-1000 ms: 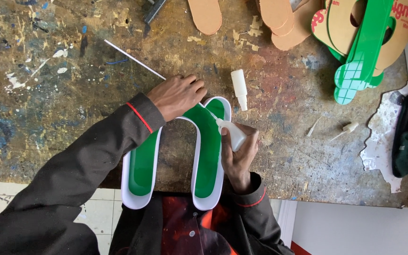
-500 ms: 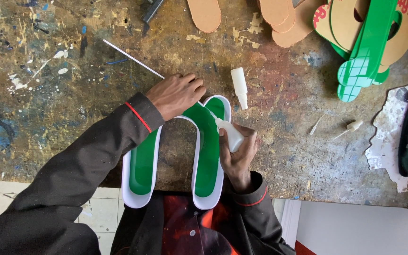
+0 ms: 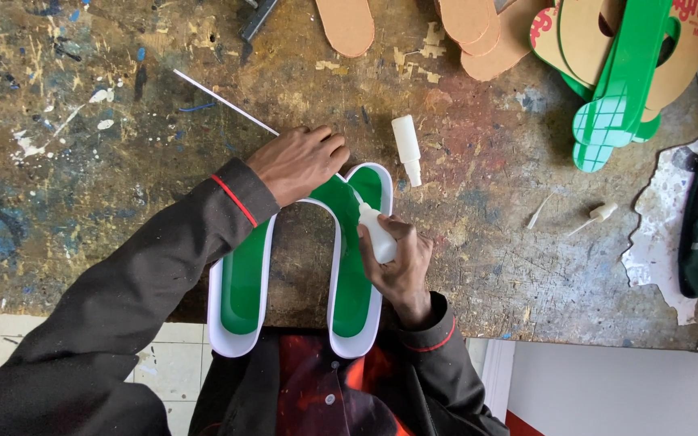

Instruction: The person constructs a three-dimensional sign letter by applying glue to the edges of a green acrylic letter base and then carefully attaching a flexible white plastic strip around the perimeter.

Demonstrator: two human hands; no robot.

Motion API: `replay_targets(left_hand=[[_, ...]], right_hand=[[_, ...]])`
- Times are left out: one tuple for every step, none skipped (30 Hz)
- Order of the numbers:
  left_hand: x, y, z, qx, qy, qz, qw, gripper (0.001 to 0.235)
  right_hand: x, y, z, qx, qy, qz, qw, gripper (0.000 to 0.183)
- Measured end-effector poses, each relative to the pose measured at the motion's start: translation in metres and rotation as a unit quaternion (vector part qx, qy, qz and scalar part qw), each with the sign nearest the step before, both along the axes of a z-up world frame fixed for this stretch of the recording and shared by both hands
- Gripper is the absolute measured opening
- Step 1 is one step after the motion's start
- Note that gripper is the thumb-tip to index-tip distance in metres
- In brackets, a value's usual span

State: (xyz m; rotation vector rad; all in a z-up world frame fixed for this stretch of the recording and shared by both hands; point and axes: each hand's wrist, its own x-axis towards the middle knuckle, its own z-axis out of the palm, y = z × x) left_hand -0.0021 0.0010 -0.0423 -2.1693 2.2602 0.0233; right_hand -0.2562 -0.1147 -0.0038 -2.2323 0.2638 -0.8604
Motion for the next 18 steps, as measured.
replay_targets(left_hand=[[-0.001, 0.001, 0.000, 0.000, 0.000, -0.001, 1.000, 0.019], [0.000, 0.000, 0.001, 0.001, 0.002, -0.001, 1.000, 0.019], [0.000, 0.000, 0.002, 0.002, 0.004, -0.002, 1.000, 0.019], [0.000, 0.000, 0.000, 0.002, 0.003, -0.003, 1.000, 0.019], [0.001, 0.000, -0.001, 0.002, 0.010, -0.003, 1.000, 0.021], [0.002, 0.001, -0.003, 0.003, 0.016, -0.003, 1.000, 0.022], [0.002, 0.000, -0.001, 0.003, 0.016, -0.004, 1.000, 0.022], [0.001, 0.000, 0.000, -0.001, 0.015, -0.004, 1.000, 0.024], [0.001, 0.000, 0.002, -0.005, 0.015, -0.004, 1.000, 0.025], [0.001, 0.001, 0.002, -0.004, 0.015, -0.004, 1.000, 0.025], [0.001, 0.001, 0.001, -0.004, 0.016, -0.004, 1.000, 0.025], [0.001, 0.001, 0.001, -0.004, 0.017, -0.005, 1.000, 0.024], [0.002, 0.001, 0.000, -0.003, 0.018, -0.006, 1.000, 0.024], [0.002, 0.001, 0.000, 0.000, 0.020, -0.007, 1.000, 0.025], [0.002, 0.001, -0.001, 0.003, 0.021, -0.007, 1.000, 0.025], [0.002, 0.001, 0.001, 0.003, 0.021, -0.007, 1.000, 0.025], [0.002, 0.001, 0.002, 0.005, 0.022, -0.006, 1.000, 0.025], [0.001, 0.001, 0.004, 0.007, 0.024, -0.007, 1.000, 0.025]], right_hand=[[0.001, 0.000, 0.001, 0.000, 0.000, -0.001, 1.000, 0.033], [0.003, -0.001, 0.003, -0.023, -0.001, 0.014, 1.000, 0.033], [0.004, -0.003, 0.004, -0.046, -0.003, 0.029, 0.999, 0.034], [0.005, -0.002, 0.008, -0.046, -0.003, 0.028, 0.999, 0.034], [0.006, -0.001, 0.012, -0.052, -0.002, 0.037, 0.998, 0.033], [0.007, 0.000, 0.016, -0.058, 0.000, 0.047, 0.997, 0.032], [0.007, 0.000, 0.015, -0.058, 0.000, 0.047, 0.997, 0.032], [0.007, 0.000, 0.014, -0.066, 0.002, 0.050, 0.997, 0.032], [0.007, 0.001, 0.014, -0.074, 0.005, 0.054, 0.996, 0.033], [0.008, 0.000, 0.012, -0.074, 0.006, 0.054, 0.996, 0.033], [0.008, 0.000, 0.011, -0.086, 0.006, 0.060, 0.995, 0.033], [0.008, 0.000, 0.009, -0.098, 0.007, 0.064, 0.993, 0.033], [0.007, -0.001, 0.005, -0.097, 0.008, 0.063, 0.993, 0.033], [0.006, -0.001, 0.002, -0.103, 0.008, 0.071, 0.992, 0.033], [0.005, -0.001, -0.002, -0.109, 0.007, 0.079, 0.991, 0.034], [0.003, -0.003, -0.006, -0.109, 0.007, 0.079, 0.991, 0.034], [0.002, -0.005, -0.011, -0.109, 0.014, 0.093, 0.990, 0.036], [-0.001, -0.006, -0.015, -0.108, 0.022, 0.105, 0.988, 0.039]])
